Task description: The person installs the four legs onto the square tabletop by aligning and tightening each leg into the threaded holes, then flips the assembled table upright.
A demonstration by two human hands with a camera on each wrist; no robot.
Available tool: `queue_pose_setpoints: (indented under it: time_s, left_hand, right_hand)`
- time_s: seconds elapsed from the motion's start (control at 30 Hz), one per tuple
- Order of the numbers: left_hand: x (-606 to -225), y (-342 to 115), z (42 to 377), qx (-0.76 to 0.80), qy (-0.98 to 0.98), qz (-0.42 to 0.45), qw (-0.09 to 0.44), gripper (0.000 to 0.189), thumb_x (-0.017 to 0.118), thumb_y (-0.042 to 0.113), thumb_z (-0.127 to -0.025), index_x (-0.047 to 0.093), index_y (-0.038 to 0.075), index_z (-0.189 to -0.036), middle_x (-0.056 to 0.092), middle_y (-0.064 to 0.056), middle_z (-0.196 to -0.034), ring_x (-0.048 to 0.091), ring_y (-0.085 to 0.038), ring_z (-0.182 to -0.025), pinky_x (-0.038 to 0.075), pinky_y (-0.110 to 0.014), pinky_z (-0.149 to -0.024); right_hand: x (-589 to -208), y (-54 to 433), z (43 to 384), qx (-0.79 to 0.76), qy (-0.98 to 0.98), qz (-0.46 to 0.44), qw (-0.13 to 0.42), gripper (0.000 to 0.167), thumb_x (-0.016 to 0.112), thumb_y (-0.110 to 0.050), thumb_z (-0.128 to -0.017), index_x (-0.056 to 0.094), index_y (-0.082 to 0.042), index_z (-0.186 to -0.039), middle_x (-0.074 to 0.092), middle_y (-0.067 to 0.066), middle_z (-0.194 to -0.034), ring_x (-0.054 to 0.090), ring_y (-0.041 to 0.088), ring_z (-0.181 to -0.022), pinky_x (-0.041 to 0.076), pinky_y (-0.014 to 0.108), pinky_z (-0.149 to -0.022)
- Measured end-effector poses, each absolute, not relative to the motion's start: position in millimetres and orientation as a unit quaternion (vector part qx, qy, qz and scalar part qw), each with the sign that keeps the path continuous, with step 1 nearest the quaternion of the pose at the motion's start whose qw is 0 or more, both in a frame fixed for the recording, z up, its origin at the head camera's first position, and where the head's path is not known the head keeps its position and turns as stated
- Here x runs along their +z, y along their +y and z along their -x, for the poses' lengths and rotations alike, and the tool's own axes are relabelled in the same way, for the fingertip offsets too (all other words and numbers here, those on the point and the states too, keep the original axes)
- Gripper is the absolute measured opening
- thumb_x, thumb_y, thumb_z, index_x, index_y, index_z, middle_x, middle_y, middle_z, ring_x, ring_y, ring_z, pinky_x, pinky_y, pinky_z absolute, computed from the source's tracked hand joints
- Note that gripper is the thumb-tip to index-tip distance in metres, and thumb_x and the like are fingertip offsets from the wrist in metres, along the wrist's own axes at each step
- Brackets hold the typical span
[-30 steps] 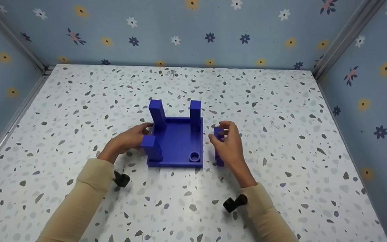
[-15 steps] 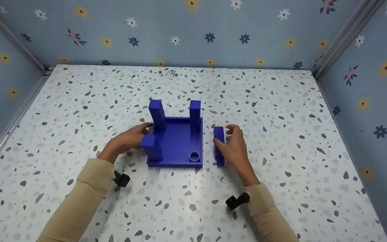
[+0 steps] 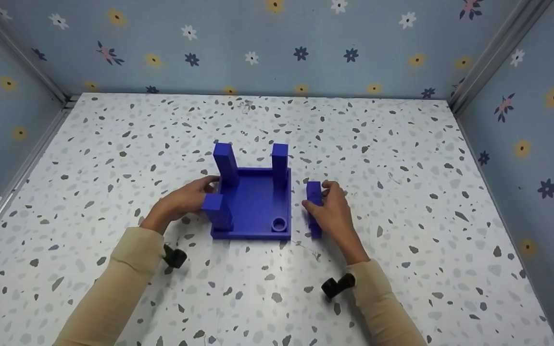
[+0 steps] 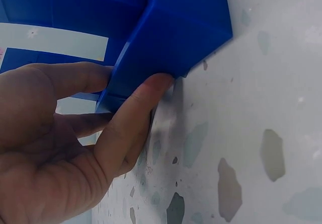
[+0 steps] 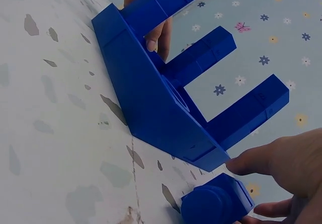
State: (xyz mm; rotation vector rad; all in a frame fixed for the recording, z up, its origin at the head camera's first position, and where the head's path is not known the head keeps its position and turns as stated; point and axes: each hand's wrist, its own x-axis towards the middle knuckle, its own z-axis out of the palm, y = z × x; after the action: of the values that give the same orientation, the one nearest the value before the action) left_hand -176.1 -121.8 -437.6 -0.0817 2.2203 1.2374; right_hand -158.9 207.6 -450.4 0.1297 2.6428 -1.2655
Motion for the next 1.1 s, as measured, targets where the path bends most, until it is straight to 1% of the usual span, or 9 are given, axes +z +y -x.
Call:
queue_pose_setpoints:
  time_s: [0.1,0.2,0.4,0.57,0.7,0.83,0.93,1.1]
  left_hand:
    - [-436.1,-122.1,176.0,0.441,0.846,0.039,0.297,0.067,0.055,0.022,-0.087,0.03,0.027,-0.149,0.063,-0.002,-0.113,0.068,-0.019,-0.091,0.045,-0.054,-0.067]
    - [-435.4,-122.1,176.1,0.437,0.847,0.04,0.3,0.068,0.055,0.023,-0.086,0.029,0.028,-0.149,0.064,-0.002,-0.113,0.068,-0.02,-0.091,0.045,-0.055,-0.067]
    - [-435.1,-122.3,175.8,0.436,0.85,0.035,0.294,0.066,0.056,0.025,-0.087,0.031,0.026,-0.148,0.063,-0.004,-0.114,0.065,-0.022,-0.098,0.046,-0.054,-0.068]
    - [-435.1,-122.2,175.5,0.446,0.846,0.031,0.292,0.067,0.056,0.024,-0.087,0.031,0.024,-0.149,0.062,-0.006,-0.115,0.064,-0.023,-0.098,0.047,-0.054,-0.071]
    - [-436.1,-122.4,175.6,0.457,0.841,0.025,0.289,0.066,0.056,0.02,-0.087,0.031,0.021,-0.148,0.062,-0.008,-0.115,0.065,-0.023,-0.097,0.048,-0.051,-0.074]
    - [-435.6,-122.7,175.9,0.446,0.844,0.034,0.295,0.066,0.055,0.022,-0.088,0.03,0.025,-0.149,0.062,-0.005,-0.115,0.066,-0.021,-0.094,0.046,-0.053,-0.07]
    - [-434.8,-122.8,176.4,0.435,0.847,0.044,0.302,0.066,0.055,0.025,-0.088,0.029,0.028,-0.149,0.062,-0.003,-0.116,0.067,-0.022,-0.092,0.045,-0.055,-0.067]
    - [-434.0,-122.3,175.8,0.425,0.852,0.046,0.302,0.066,0.054,0.027,-0.088,0.029,0.03,-0.149,0.063,-0.002,-0.116,0.066,-0.023,-0.093,0.045,-0.054,-0.066]
  right_hand:
    - [-449.3,208.2,160.0,-0.415,0.902,-0.039,0.111,0.071,0.069,-0.033,-0.086,0.035,-0.001,-0.139,0.048,0.022,-0.129,0.05,0.032,-0.113,0.043,0.044,-0.095]
    - [-447.9,209.2,160.6,-0.403,0.906,-0.039,0.122,0.07,0.068,-0.034,-0.087,0.036,0.0,-0.139,0.049,0.022,-0.129,0.05,0.032,-0.113,0.044,0.045,-0.095]
    - [-445.9,212.8,161.7,-0.411,0.9,-0.046,0.14,0.067,0.066,-0.036,-0.088,0.038,-0.003,-0.139,0.049,0.021,-0.132,0.051,0.034,-0.118,0.044,0.045,-0.097]
    - [-446.0,217.5,163.8,-0.428,0.891,-0.05,0.143,0.064,0.064,-0.032,-0.09,0.039,0.0,-0.139,0.048,0.022,-0.132,0.05,0.035,-0.121,0.045,0.044,-0.097]
    - [-444.2,220.8,164.1,-0.433,0.887,-0.06,0.148,0.065,0.062,-0.034,-0.091,0.038,0.0,-0.141,0.048,0.022,-0.133,0.051,0.035,-0.12,0.046,0.044,-0.095]
    - [-442.3,222.3,165.0,-0.439,0.88,-0.085,0.161,0.063,0.059,-0.035,-0.092,0.039,-0.005,-0.143,0.048,0.019,-0.135,0.052,0.033,-0.118,0.046,0.042,-0.095]
    - [-442.7,222.6,166.0,-0.458,0.866,-0.103,0.17,0.06,0.057,-0.033,-0.093,0.039,-0.007,-0.143,0.048,0.016,-0.137,0.051,0.03,-0.118,0.046,0.039,-0.093]
    - [-445.5,223.7,166.8,-0.507,0.836,-0.116,0.177,0.057,0.055,-0.031,-0.095,0.039,-0.007,-0.144,0.048,0.016,-0.137,0.052,0.028,-0.119,0.047,0.035,-0.094]
